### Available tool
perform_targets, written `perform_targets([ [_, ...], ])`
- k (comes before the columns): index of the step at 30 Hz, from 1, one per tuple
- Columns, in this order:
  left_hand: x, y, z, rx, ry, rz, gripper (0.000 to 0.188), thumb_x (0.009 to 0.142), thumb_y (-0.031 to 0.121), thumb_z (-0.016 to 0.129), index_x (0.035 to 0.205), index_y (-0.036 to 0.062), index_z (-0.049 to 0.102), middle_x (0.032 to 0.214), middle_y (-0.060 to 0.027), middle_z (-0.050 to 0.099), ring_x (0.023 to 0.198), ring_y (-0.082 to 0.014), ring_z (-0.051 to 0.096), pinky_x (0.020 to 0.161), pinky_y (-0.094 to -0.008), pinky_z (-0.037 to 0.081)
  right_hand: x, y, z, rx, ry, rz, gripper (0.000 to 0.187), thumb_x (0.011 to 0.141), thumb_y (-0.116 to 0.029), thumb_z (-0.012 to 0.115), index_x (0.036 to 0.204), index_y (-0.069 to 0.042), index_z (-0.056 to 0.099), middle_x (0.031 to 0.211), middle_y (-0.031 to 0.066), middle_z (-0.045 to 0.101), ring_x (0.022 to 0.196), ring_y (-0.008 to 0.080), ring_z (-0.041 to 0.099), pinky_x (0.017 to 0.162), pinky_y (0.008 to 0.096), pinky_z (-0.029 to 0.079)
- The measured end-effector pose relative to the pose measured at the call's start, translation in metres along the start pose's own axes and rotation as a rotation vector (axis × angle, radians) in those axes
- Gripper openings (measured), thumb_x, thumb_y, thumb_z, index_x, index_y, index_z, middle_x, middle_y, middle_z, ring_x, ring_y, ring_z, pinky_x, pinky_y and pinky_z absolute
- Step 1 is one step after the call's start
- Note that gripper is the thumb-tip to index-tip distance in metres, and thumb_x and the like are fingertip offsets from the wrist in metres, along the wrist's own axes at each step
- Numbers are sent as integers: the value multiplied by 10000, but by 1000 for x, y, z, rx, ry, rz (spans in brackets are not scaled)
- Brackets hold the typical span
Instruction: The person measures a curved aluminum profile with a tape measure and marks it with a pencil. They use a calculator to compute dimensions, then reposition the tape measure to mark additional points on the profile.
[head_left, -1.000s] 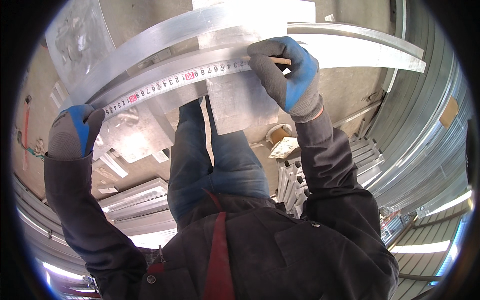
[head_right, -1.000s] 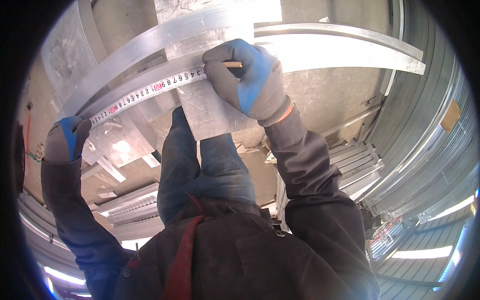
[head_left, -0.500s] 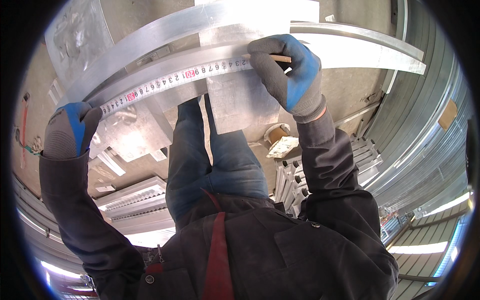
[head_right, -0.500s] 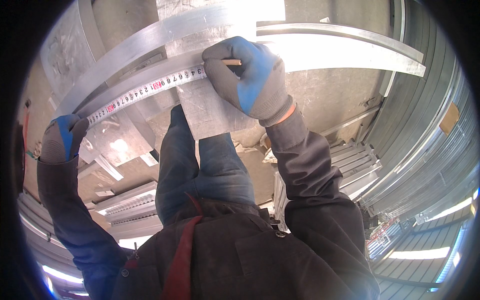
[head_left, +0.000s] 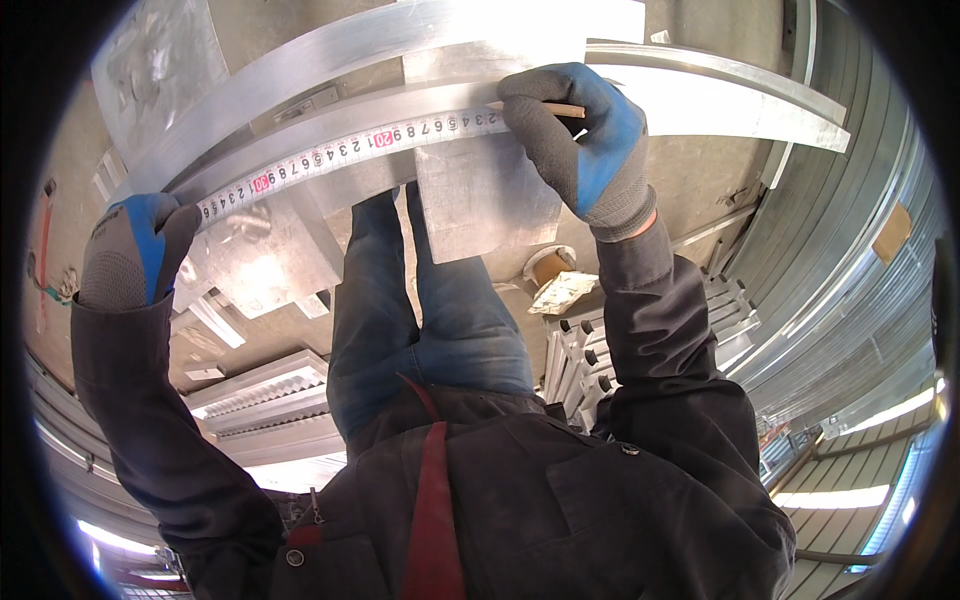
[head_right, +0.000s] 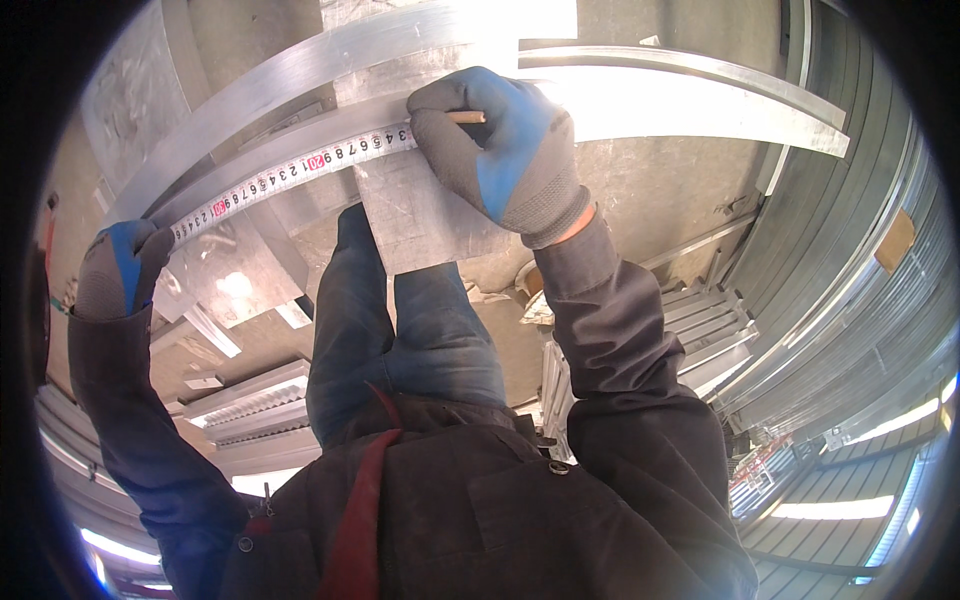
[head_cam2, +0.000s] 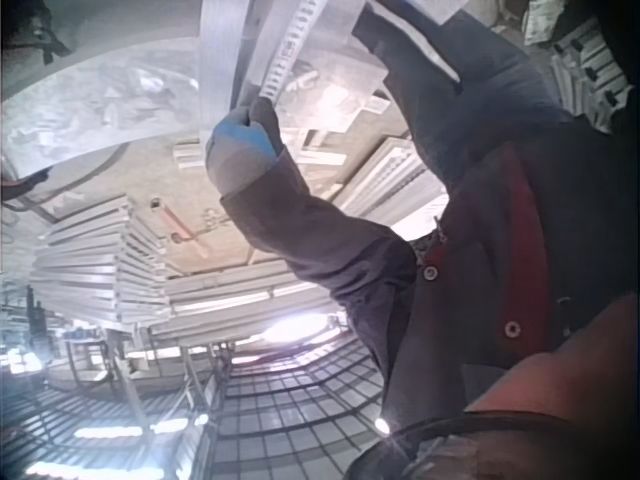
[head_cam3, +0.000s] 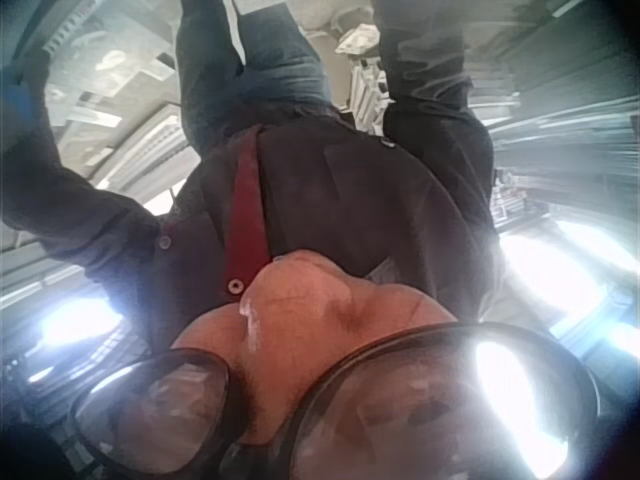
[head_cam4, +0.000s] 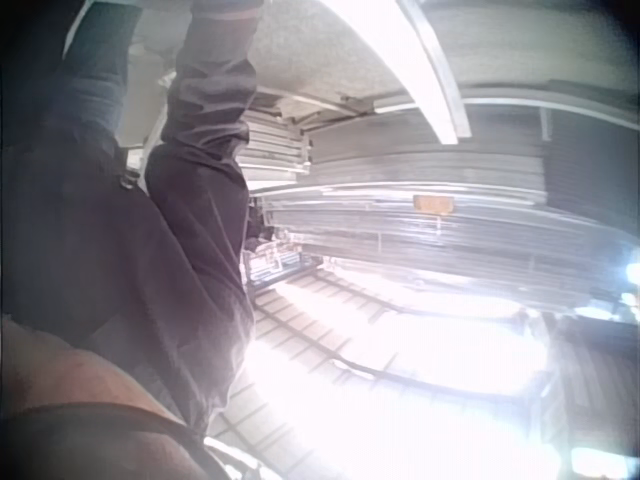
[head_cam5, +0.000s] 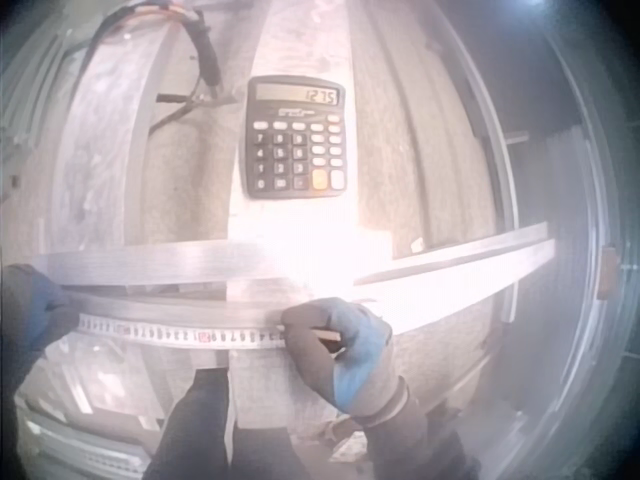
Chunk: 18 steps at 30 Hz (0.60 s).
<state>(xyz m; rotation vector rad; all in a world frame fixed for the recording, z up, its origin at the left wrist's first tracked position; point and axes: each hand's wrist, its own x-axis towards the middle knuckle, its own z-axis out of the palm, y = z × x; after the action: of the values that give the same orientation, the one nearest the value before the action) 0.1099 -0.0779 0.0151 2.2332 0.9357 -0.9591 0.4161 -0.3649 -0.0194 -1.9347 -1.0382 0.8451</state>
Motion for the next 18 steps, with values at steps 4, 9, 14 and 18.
perform_targets([
  [4, 1, 0, -1, 9, -27, -27, 395, 988, 355, 647, 841, -7, 703, 734, -192, 639, 673, -292, 637, 662, -437, 490, 1, 0, 0, 12, -7, -2, 163, 916, -173, 802, 1030, -59, 779, 892, 100, 796, 776, 194, 781, 693, 310, 620],
  [9, 1, 1, -3, 28, -23, 2, 423, 985, 388, 635, 834, 2, 718, 722, -209, 639, 670, -325, 656, 675, -454, 508, 1, -1, 1, -12, -19, 50, 167, 919, -193, 798, 1029, -69, 781, 896, 95, 797, 781, 197, 781, 690, 309, 619],
  [14, 1, 4, -4, 44, -16, 7, 428, 980, 395, 638, 829, 4, 723, 714, -217, 636, 669, -344, 664, 680, -462, 516, 2, -1, 1, -2, -13, 14, 165, 915, -191, 800, 1028, -72, 784, 901, 94, 798, 781, 197, 783, 693, 308, 619],
  [18, 1, 4, -5, 43, -11, 25, 429, 978, 391, 645, 819, 0, 720, 704, -216, 630, 658, -338, 660, 672, -460, 516, 2, -1, 1, 9, -11, 26, 159, 914, -190, 800, 1025, -77, 787, 908, 91, 800, 783, 196, 784, 693, 309, 620],
])
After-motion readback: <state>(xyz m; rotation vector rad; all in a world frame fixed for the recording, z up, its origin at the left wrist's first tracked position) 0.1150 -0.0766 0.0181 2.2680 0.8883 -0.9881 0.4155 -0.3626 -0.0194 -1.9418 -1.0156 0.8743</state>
